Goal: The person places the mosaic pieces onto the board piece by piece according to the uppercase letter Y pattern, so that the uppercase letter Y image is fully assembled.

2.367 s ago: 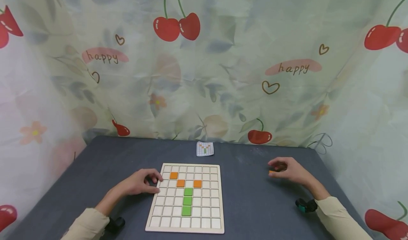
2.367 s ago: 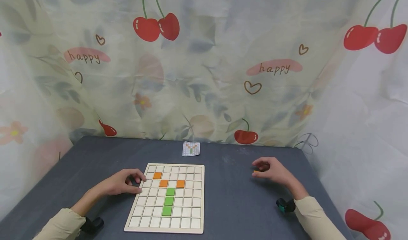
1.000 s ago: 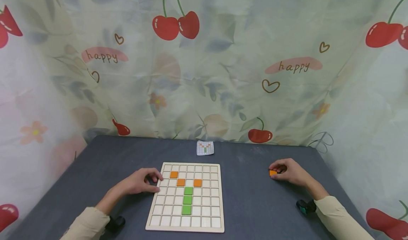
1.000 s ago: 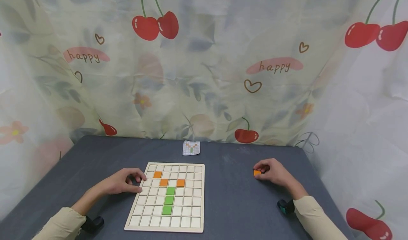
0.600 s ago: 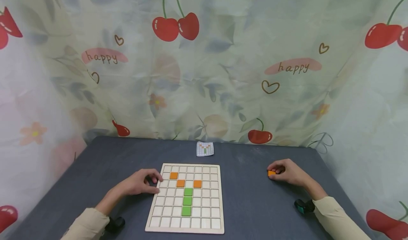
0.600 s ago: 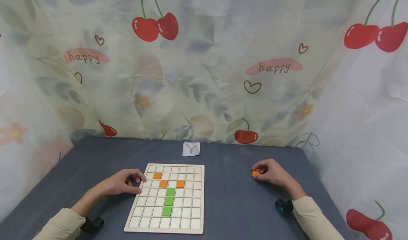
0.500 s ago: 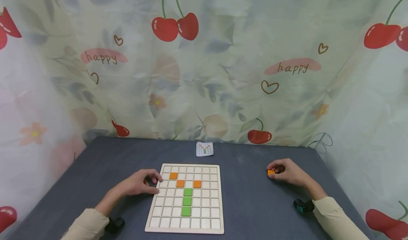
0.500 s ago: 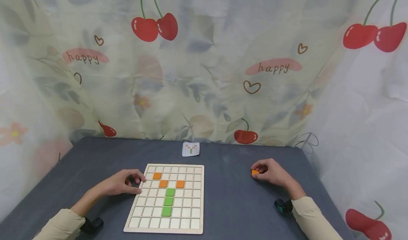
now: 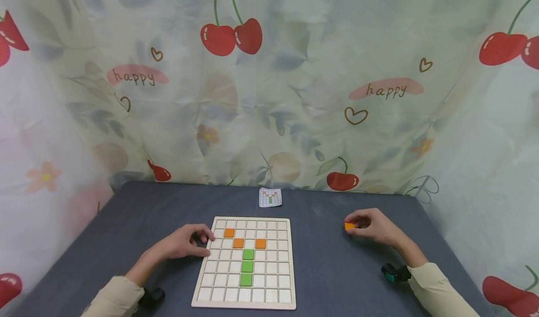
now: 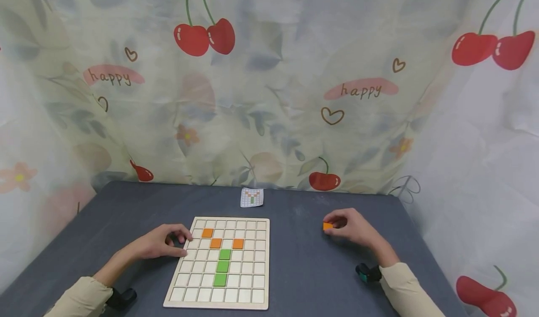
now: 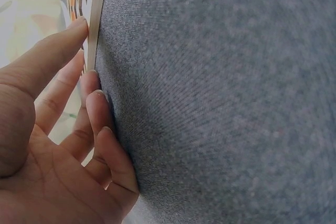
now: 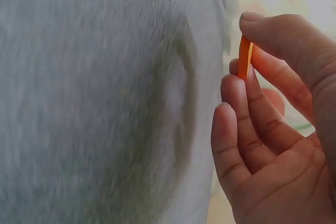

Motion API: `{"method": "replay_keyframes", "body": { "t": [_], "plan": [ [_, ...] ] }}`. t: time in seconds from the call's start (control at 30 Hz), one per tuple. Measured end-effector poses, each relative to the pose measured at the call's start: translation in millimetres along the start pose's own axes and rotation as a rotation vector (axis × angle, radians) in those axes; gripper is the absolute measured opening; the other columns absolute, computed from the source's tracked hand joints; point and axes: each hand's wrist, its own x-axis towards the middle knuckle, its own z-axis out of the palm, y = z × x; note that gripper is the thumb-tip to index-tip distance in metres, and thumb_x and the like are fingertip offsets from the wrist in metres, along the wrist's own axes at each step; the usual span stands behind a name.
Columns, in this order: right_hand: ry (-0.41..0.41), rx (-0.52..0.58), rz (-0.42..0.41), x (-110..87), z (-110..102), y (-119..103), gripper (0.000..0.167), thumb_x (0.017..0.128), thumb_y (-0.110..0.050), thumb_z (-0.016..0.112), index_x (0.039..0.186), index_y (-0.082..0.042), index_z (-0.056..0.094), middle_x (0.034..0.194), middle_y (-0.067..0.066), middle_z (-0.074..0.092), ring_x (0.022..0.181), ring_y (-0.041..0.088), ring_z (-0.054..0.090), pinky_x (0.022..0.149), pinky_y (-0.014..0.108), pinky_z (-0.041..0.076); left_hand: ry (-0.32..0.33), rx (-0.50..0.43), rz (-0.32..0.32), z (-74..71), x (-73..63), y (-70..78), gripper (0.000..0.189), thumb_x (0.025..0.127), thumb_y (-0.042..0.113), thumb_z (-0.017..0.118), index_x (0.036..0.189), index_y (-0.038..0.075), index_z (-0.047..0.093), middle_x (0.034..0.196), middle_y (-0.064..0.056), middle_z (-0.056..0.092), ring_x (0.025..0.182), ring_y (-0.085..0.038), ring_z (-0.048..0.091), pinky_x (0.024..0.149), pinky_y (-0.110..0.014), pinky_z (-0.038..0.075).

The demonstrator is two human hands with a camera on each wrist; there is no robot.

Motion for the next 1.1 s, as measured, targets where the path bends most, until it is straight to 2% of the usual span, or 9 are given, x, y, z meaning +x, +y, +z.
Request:
{"method": "replay_keyframes", "body": {
  "t": [0.17, 0.4, 0.87, 1.1],
  "plan": [
    [-0.019, 0.022, 0.004, 5.3, 8, -12, 0.025, 0.092, -0.011, 0.078, 0.111, 0.004, 0.072, 0.103, 0.009, 0.071, 0.083, 0.019, 0.066, 0.073, 0.032, 0.055, 0.000, 0.000, -0.001, 0.2, 0.1, -1.3, 0.028, 0.089, 0.015, 0.081, 0.112, 0.006, 0.069, 0.096, -0.006, 0.057, 0.081, -0.021, 0.051, 0.066, -0.029, 0.042],
    [-0.042, 0.031, -0.035, 14.3, 20, -24, 0.024, 0.091, -0.012, 0.079, 0.109, 0.002, 0.073, 0.101, 0.007, 0.071, 0.082, 0.019, 0.065, 0.071, 0.033, 0.055, -0.005, -0.015, 0.007, 0.3, -0.2, -2.1, 0.028, 0.089, 0.015, 0.081, 0.112, 0.005, 0.069, 0.095, -0.007, 0.057, 0.079, -0.021, 0.051, 0.065, -0.028, 0.042],
    [-0.090, 0.062, 0.002, 30.9, 48, -42, 0.028, 0.089, -0.017, 0.081, 0.112, -0.002, 0.075, 0.106, 0.003, 0.073, 0.091, 0.019, 0.068, 0.079, 0.033, 0.055, 0.005, -0.007, -0.012, 0.4, -0.1, 0.8, 0.028, 0.089, 0.015, 0.081, 0.112, 0.006, 0.069, 0.095, -0.006, 0.057, 0.080, -0.021, 0.051, 0.066, -0.028, 0.041],
    [-0.090, 0.069, -0.008, 41.4, 60, -49, 0.028, 0.089, -0.016, 0.082, 0.112, -0.002, 0.075, 0.106, 0.003, 0.073, 0.089, 0.021, 0.066, 0.077, 0.033, 0.054, 0.010, -0.002, -0.004, 0.2, -0.7, 0.9, 0.028, 0.089, 0.015, 0.081, 0.112, 0.006, 0.069, 0.095, -0.006, 0.057, 0.079, -0.021, 0.051, 0.066, -0.028, 0.041]
  ]
}}
